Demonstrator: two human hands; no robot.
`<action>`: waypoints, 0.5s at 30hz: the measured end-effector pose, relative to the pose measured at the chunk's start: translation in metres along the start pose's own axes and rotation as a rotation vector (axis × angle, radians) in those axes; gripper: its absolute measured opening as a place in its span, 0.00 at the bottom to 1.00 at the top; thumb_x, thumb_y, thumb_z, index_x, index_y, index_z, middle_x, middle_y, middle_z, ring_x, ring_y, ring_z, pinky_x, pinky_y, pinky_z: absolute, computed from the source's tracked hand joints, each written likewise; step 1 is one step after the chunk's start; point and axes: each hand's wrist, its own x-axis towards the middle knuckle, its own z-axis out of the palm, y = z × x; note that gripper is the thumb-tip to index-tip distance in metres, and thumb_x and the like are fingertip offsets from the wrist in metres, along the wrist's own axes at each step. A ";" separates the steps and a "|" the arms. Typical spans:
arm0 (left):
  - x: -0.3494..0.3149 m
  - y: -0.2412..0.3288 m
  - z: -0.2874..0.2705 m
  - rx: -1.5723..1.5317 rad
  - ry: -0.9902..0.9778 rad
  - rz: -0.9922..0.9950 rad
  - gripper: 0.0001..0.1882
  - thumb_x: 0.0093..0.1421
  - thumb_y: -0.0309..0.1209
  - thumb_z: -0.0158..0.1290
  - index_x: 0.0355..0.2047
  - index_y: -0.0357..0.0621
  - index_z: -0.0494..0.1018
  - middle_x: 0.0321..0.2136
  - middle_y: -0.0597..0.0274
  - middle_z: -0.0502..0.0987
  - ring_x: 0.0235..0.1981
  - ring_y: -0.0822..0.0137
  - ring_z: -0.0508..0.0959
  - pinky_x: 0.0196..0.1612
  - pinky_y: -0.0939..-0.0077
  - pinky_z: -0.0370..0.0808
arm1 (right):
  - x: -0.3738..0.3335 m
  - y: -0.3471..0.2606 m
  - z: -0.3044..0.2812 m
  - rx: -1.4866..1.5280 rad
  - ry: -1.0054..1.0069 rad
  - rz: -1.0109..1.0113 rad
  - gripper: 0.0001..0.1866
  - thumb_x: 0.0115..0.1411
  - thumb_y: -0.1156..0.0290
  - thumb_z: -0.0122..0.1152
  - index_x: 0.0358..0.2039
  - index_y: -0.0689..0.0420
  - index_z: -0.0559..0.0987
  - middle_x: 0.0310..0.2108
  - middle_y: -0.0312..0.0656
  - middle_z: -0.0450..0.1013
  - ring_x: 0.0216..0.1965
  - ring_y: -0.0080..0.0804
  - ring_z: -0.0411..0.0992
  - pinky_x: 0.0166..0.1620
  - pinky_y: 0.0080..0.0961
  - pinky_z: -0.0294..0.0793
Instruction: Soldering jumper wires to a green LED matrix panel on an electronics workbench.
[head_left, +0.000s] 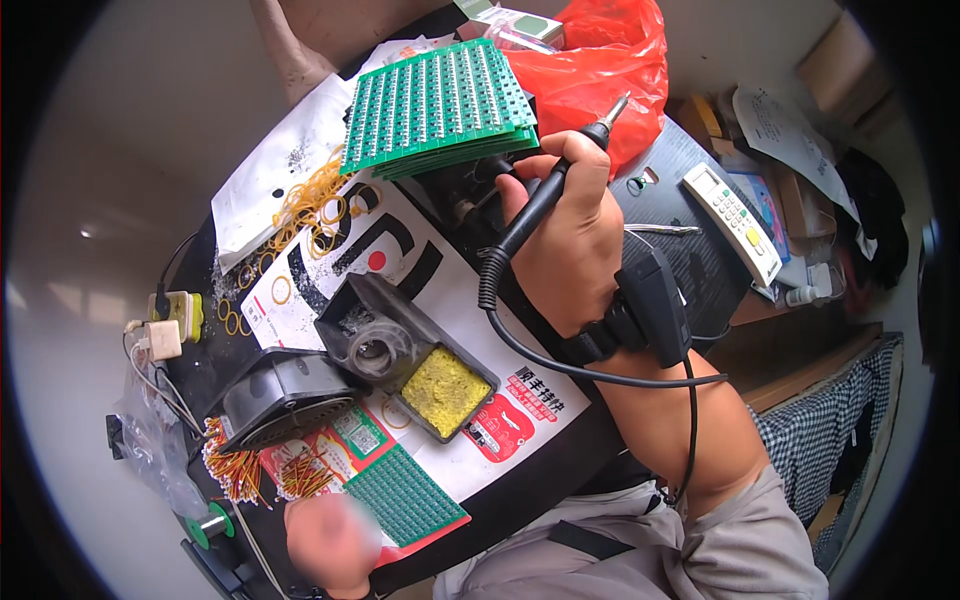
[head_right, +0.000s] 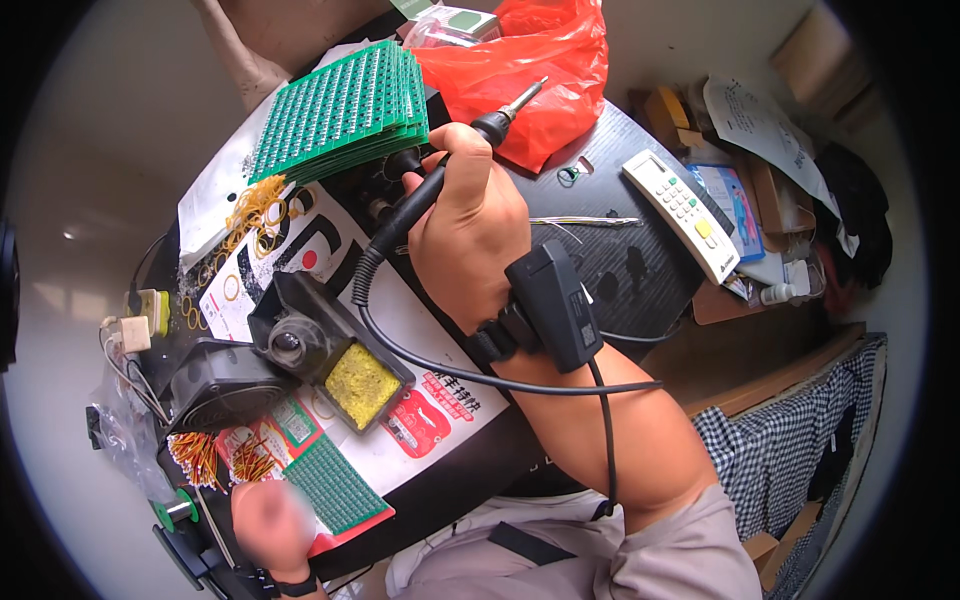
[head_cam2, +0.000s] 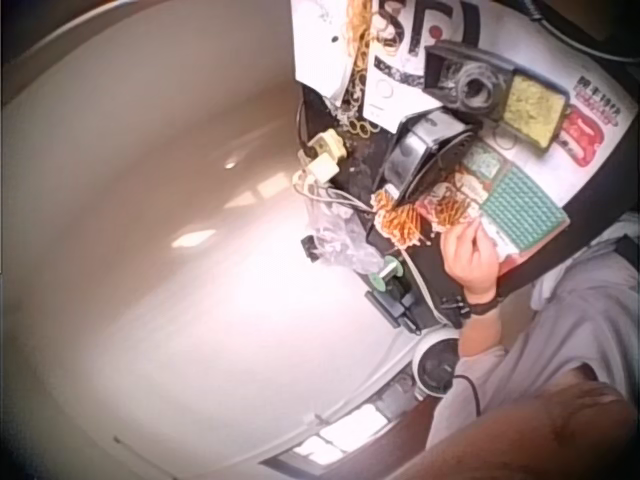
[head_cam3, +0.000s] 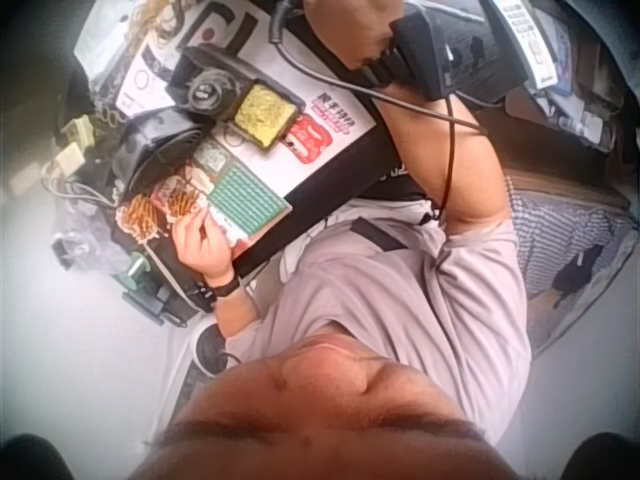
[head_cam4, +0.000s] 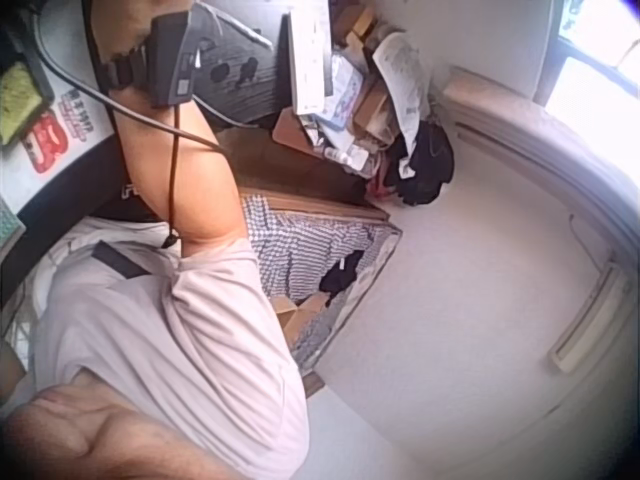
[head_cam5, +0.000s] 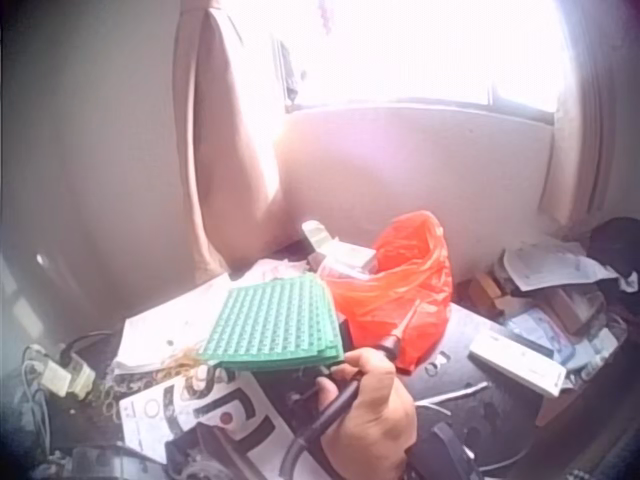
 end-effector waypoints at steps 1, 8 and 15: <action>0.000 -0.001 0.000 -0.002 0.000 0.005 0.09 0.48 0.11 0.55 0.29 0.34 0.76 0.28 0.56 0.72 0.29 0.61 0.73 0.33 0.73 0.69 | 0.000 0.000 0.000 0.001 0.000 0.002 0.26 0.51 0.85 0.66 0.48 0.62 0.65 0.26 0.49 0.73 0.28 0.50 0.75 0.31 0.39 0.74; -0.001 0.000 0.000 -0.013 0.001 -0.003 0.10 0.48 0.11 0.55 0.30 0.35 0.76 0.28 0.55 0.72 0.29 0.61 0.73 0.33 0.73 0.69 | 0.000 -0.001 0.001 -0.003 0.003 0.001 0.26 0.51 0.85 0.66 0.48 0.62 0.65 0.26 0.49 0.73 0.28 0.50 0.75 0.32 0.40 0.74; -0.001 -0.001 0.000 -0.020 0.005 0.002 0.10 0.48 0.10 0.55 0.30 0.34 0.76 0.28 0.55 0.72 0.30 0.60 0.73 0.34 0.72 0.69 | -0.001 -0.002 0.000 -0.015 -0.004 0.000 0.27 0.50 0.86 0.66 0.49 0.61 0.65 0.27 0.50 0.74 0.29 0.50 0.75 0.32 0.40 0.74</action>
